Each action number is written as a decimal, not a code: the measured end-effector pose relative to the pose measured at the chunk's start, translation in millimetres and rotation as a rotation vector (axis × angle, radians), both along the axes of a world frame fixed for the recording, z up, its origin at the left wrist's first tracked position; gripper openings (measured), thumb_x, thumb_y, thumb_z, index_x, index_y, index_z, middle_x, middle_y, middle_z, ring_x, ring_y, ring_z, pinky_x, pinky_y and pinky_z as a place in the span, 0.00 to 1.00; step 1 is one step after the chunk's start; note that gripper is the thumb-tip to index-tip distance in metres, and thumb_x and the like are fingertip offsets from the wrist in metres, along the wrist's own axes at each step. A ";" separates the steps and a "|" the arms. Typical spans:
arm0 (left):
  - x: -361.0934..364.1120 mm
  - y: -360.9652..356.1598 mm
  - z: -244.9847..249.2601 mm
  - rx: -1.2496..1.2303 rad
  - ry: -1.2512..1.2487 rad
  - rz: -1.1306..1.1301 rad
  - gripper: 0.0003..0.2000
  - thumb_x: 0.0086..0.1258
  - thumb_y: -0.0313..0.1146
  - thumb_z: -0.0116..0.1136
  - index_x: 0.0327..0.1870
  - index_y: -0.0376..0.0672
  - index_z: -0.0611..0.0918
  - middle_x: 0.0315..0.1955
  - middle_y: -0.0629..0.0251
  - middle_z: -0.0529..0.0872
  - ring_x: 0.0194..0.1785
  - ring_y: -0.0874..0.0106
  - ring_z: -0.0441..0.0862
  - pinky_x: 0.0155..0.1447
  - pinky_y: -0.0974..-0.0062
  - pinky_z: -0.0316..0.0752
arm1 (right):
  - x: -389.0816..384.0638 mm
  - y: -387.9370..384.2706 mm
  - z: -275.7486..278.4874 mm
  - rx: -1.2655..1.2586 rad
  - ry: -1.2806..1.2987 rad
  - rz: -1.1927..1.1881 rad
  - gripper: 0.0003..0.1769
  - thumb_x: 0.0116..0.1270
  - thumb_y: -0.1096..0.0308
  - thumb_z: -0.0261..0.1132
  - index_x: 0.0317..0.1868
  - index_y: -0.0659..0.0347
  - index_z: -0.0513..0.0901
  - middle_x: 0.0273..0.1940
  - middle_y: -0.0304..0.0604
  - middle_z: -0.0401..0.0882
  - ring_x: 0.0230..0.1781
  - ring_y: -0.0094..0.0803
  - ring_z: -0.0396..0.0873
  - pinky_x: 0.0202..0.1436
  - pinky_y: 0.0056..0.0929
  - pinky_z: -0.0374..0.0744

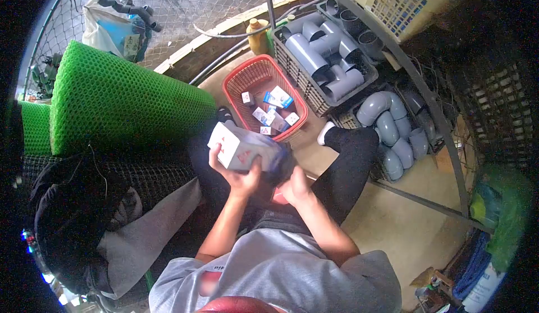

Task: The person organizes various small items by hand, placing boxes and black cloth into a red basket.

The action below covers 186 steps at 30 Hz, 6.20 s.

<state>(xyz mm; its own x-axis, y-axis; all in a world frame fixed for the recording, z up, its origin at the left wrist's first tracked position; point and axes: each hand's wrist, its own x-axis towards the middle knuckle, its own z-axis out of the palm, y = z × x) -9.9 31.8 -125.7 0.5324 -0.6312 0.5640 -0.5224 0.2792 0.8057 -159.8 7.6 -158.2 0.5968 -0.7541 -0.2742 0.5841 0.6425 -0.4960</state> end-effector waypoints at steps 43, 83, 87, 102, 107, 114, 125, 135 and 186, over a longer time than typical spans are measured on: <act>99.6 -144.9 -219.9 1.116 0.504 -0.621 0.36 0.70 0.54 0.67 0.77 0.52 0.72 0.70 0.59 0.79 0.71 0.59 0.78 0.67 0.50 0.76 | -46.9 -58.0 -15.5 0.138 0.314 -0.249 0.30 0.85 0.42 0.44 0.70 0.54 0.74 0.63 0.43 0.80 0.62 0.38 0.80 0.66 0.51 0.78; 79.0 -4.4 -120.1 0.047 1.711 -0.519 0.34 0.82 0.56 0.44 0.79 0.40 0.66 0.63 0.52 0.82 0.61 0.56 0.82 0.65 0.53 0.80 | -138.0 -422.7 473.9 -1.796 1.700 0.029 0.24 0.66 0.62 0.75 0.61 0.62 0.85 0.53 0.47 0.89 0.53 0.31 0.85 0.60 0.37 0.82; 83.8 -12.0 -149.9 0.053 1.712 -0.499 0.32 0.80 0.58 0.48 0.71 0.39 0.73 0.60 0.47 0.82 0.54 0.55 0.85 0.59 0.52 0.82 | -142.0 -349.5 505.2 -1.579 1.724 -0.011 0.20 0.71 0.63 0.74 0.59 0.61 0.80 0.39 0.39 0.90 0.38 0.23 0.86 0.46 0.29 0.85; 30.5 -33.3 -92.9 0.203 0.973 -0.523 0.24 0.84 0.48 0.48 0.74 0.48 0.71 0.61 0.56 0.82 0.58 0.57 0.84 0.60 0.56 0.82 | -106.3 -122.9 223.5 -0.705 0.282 -1.118 0.39 0.75 0.32 0.55 0.74 0.49 0.70 0.67 0.46 0.76 0.56 0.50 0.84 0.58 0.57 0.85; -10.6 -21.8 -5.9 -0.138 1.544 -0.860 0.25 0.84 0.47 0.42 0.73 0.41 0.73 0.65 0.51 0.81 0.65 0.59 0.81 0.72 0.62 0.73 | -38.6 -48.9 71.8 -0.052 0.128 -0.648 0.30 0.77 0.45 0.61 0.66 0.61 0.75 0.56 0.53 0.81 0.55 0.47 0.85 0.59 0.46 0.86; -36.1 -40.7 36.3 0.454 0.024 -0.659 0.27 0.81 0.41 0.55 0.77 0.41 0.72 0.78 0.49 0.69 0.83 0.55 0.63 0.84 0.60 0.57 | 2.8 -29.0 -16.4 -0.240 0.207 -0.502 0.31 0.85 0.43 0.47 0.73 0.58 0.72 0.66 0.45 0.77 0.66 0.37 0.78 0.72 0.40 0.76; -45.2 -41.7 43.2 0.362 -0.170 -0.515 0.30 0.80 0.35 0.53 0.80 0.33 0.64 0.82 0.41 0.59 0.86 0.46 0.52 0.85 0.56 0.52 | -4.8 -58.1 22.8 -0.289 -0.179 -0.252 0.37 0.87 0.46 0.46 0.85 0.57 0.52 0.77 0.49 0.67 0.77 0.40 0.68 0.82 0.42 0.65; -6.0 -52.6 15.0 0.370 0.769 -0.498 0.25 0.87 0.38 0.49 0.77 0.33 0.69 0.64 0.55 0.82 0.63 0.72 0.78 0.71 0.72 0.72 | 2.8 -54.2 43.4 -0.912 0.686 -0.292 0.36 0.77 0.72 0.62 0.81 0.70 0.62 0.80 0.55 0.64 0.80 0.43 0.64 0.81 0.40 0.64; -20.7 -41.4 53.7 0.384 0.082 -0.493 0.23 0.77 0.29 0.54 0.72 0.37 0.76 0.67 0.45 0.80 0.75 0.50 0.73 0.81 0.55 0.63 | 8.0 -3.2 24.8 -0.286 0.271 -0.104 0.35 0.88 0.46 0.39 0.83 0.61 0.55 0.78 0.48 0.61 0.78 0.37 0.65 0.80 0.38 0.67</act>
